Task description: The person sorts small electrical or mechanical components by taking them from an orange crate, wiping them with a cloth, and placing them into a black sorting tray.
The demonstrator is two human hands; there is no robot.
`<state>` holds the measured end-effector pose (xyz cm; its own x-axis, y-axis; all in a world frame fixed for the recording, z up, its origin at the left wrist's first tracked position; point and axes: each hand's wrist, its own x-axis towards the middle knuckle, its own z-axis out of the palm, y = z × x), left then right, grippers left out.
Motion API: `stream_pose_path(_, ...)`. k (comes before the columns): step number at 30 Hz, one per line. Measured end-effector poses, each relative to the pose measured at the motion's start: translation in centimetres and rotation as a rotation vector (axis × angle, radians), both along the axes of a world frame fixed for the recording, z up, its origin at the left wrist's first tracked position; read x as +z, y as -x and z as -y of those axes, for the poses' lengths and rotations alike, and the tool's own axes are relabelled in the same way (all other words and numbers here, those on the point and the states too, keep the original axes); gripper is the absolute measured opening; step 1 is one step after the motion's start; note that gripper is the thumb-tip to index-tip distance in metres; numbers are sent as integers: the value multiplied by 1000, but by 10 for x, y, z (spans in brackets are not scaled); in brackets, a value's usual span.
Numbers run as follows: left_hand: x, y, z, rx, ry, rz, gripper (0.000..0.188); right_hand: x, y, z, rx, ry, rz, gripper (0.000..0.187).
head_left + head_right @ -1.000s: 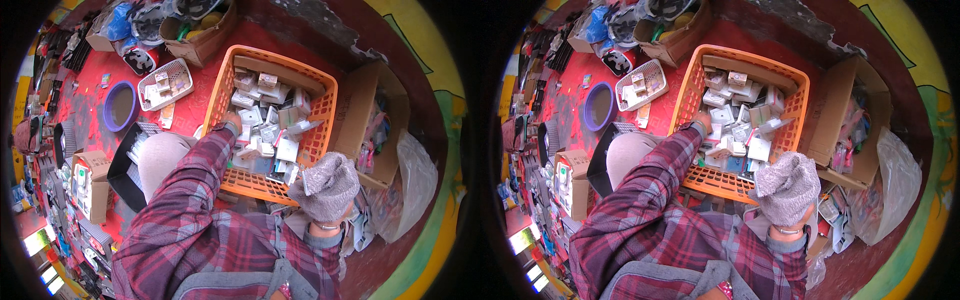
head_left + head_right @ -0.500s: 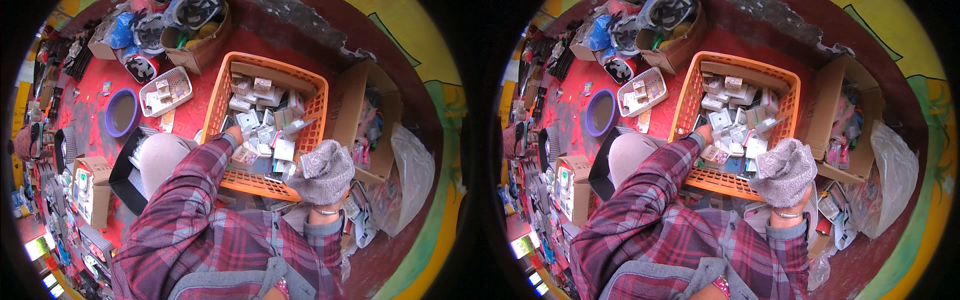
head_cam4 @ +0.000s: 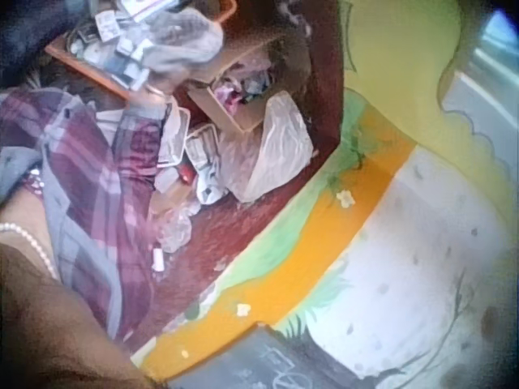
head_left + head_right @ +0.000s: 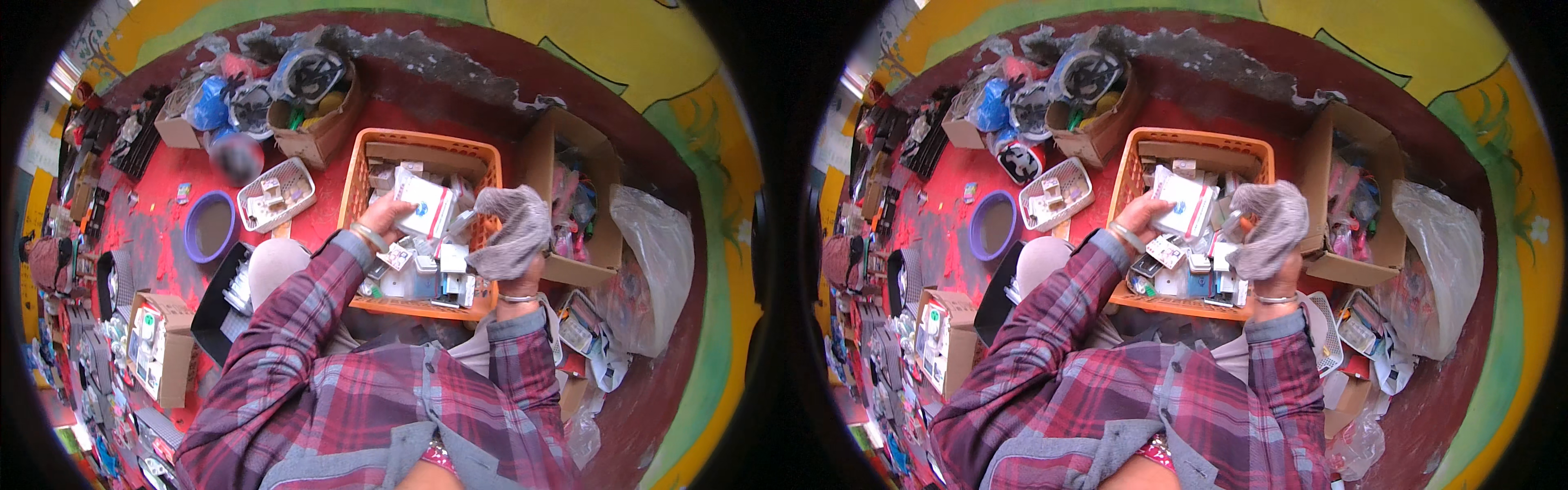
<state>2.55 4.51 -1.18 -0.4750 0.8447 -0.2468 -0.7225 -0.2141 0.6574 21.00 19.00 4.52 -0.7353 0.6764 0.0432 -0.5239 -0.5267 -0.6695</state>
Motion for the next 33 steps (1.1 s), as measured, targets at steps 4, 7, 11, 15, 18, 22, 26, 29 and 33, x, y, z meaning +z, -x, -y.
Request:
stream_pose_path(4, 45, -46, 5, -209, -22, 13, 34, -6, 9, 28, 96, -1076, 449, 59)
stream_pose_path(7, 53, -79, -2, -98, -37, 113, 45, -12, 15, 56, -166, -1685, 674, 65)
stream_pose_path(11, 61, -86, 2, -107, -63, 238, 40, 5, 9, 60, -219, -1717, 750, 62)
stream_pose_path(15, 87, -80, 11, -185, 26, 94, 35, 33, 15, 47, -243, -1686, 695, 59)
stream_pose_path(18, 90, -71, 11, -183, -22, 56, 37, 35, 33, 38, -456, -1651, 557, 39)
stream_pose_path(22, 86, -58, 13, -173, -7, -1, 48, 38, 60, 28, -402, -1568, 773, 35)
stream_pose_path(26, 57, -55, 6, -145, -39, -170, 41, 14, 85, 7, -249, -1305, 907, 39)
stream_pose_path(29, 55, -49, -4, -134, -93, -124, 35, -48, 93, -33, -111, -916, 642, 35)
stream_pose_path(33, 68, -30, -8, -68, -173, 33, 36, -17, 82, -28, 172, -8, 411, 36)
